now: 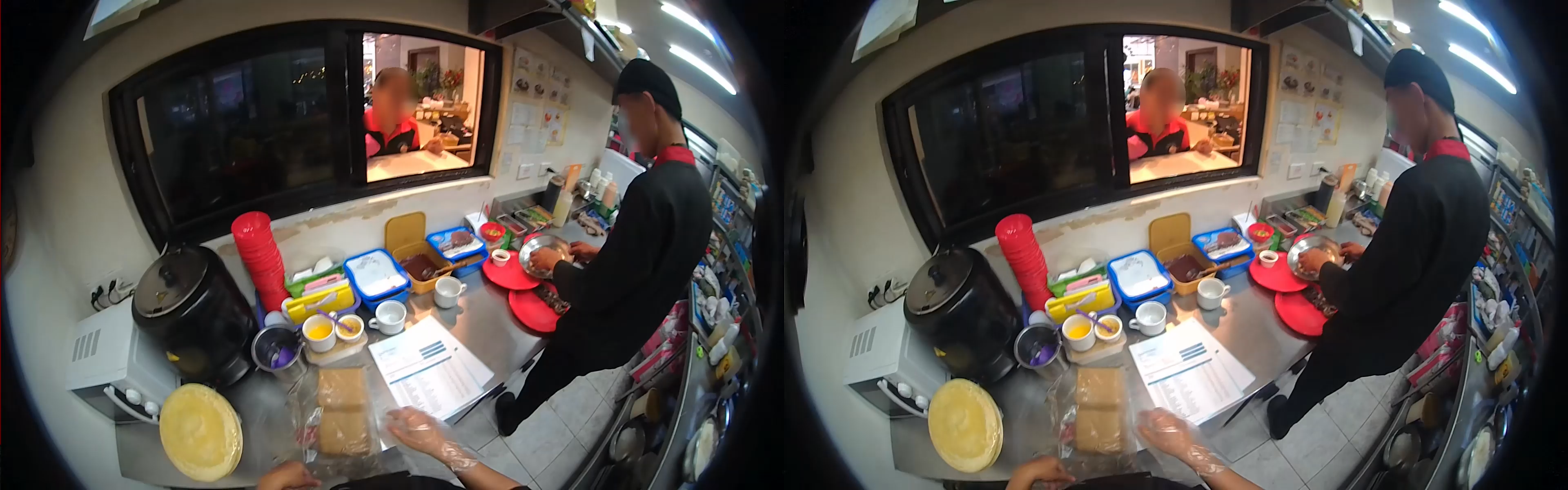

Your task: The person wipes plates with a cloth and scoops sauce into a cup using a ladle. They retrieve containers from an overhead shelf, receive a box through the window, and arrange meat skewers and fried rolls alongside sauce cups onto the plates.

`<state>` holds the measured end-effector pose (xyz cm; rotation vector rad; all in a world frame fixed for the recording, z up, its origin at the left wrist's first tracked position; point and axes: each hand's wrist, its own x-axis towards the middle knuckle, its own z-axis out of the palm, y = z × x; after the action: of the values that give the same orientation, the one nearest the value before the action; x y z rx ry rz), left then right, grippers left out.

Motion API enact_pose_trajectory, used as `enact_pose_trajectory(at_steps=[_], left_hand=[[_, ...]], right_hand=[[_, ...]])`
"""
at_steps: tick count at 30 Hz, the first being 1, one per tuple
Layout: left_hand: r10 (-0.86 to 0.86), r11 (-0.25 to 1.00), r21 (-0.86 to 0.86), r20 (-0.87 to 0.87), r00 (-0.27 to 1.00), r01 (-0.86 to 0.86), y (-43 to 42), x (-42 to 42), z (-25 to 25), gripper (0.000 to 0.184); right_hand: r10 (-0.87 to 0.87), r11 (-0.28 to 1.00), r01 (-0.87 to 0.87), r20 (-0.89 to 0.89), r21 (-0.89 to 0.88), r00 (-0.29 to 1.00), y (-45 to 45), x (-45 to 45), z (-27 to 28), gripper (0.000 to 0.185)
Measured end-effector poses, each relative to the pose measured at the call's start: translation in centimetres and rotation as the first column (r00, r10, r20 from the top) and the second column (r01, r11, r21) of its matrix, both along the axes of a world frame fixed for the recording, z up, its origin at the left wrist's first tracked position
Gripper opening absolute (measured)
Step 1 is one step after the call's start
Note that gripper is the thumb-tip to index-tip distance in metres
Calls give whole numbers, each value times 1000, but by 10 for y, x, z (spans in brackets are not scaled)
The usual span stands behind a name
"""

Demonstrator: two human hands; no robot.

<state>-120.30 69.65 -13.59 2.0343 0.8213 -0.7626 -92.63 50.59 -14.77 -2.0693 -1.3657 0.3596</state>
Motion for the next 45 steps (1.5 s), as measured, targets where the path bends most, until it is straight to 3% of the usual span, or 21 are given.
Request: enact_pose_trajectory(at_steps=[3, 5, 6, 8, 11, 15, 16, 17, 19, 21, 22, 25, 27, 29, 32, 33, 37, 39, 42, 44, 45], left_hand=[[262, 961, -114, 87, 961, -251, -16, -6, -31, 42], [588, 784, -95, 432, 684, -613, -26, 10, -18, 34], [599, 776, -103, 428, 677, -622, -29, 14, -23, 34], [516, 677, -198, 815, 265, -709, -27, 22, -45, 22], [341, 657, -94, 922, 184, -748, -32, 30, -73, 24], [491, 621, -167, 844, 214, -766, -46, 22, -67, 31], [252, 633, 146, 890, 381, -760, -44, 19, -59, 26], [18, 568, 444, 835, 550, -693, -44, 17, -50, 21], [75, 545, 433, 828, 556, -718, -54, 11, -23, 18], [67, 534, 427, 839, 540, -730, -55, 15, -18, 16], [-26, 709, 374, 861, 508, -598, -57, 17, -27, 16], [-25, 815, 290, 882, 470, -502, -70, 28, -43, 17], [41, 776, 267, 883, 469, -571, -68, 34, -58, 19], [439, 607, -54, 854, 278, -793, -62, 29, -78, 33], [563, 524, -170, 804, 190, -834, -57, 27, -106, 50], [561, 530, -170, 805, 193, -831, -53, 28, -105, 50], [593, 603, -5, 672, 444, -798, -29, 26, -111, 67], [555, 671, -10, 670, 494, -741, -27, 31, -100, 70], [644, 738, -160, 457, 614, -655, -36, 41, -73, 67], [812, 573, -669, 541, 219, -473, -47, 49, -74, 55], [806, 582, -668, 547, 225, -463, -50, 51, -72, 55]], right_hand=[[241, 931, -250, -66, -267, 968, 23, -36, 36, 42], [312, 935, -294, 65, -197, 948, 34, -56, 32, 41], [365, 930, -346, 206, -125, 908, 38, -63, 30, 40], [361, 931, -363, 286, -49, 888, 50, -72, 11, 37], [322, 928, -364, 332, 73, 886, 59, -56, -29, 30], [265, 911, -300, 157, 282, 951, 76, -50, -72, 13], [177, 930, -107, -173, 352, 969, 71, -54, -73, 10], [85, 935, 100, -489, 340, 868, 67, -53, -55, 7], [57, 953, 286, -989, 95, 138, 58, -42, -18, 8], [55, 946, 316, -997, 70, 56, 58, -38, -21, 8], [60, 932, 358, -998, 50, -18, 62, -36, -20, 9], [-10, 940, 340, -999, 1, 31, 62, -51, -28, 8], [83, 971, 30, -451, 239, 889, 60, -44, -49, 15], [64, 969, 51, -446, 241, 893, 54, -45, -8, 18], [-26, 981, 81, -296, 176, 955, 48, -31, -47, 24], [-73, 984, 89, -106, 158, 992, 48, -23, -53, 30], [-114, 991, 121, -125, 50, 986, 30, -17, -56, 51], [-45, 990, 119, -650, 70, 758, 34, -25, -77, 80], [83, 984, 86, -827, 157, 556, 28, -45, -50, 94], [-2, 995, 90, -870, 49, 493, 26, -40, -48, 93], [-89, 995, 77, -900, -61, 426, 26, -37, -45, 92]])
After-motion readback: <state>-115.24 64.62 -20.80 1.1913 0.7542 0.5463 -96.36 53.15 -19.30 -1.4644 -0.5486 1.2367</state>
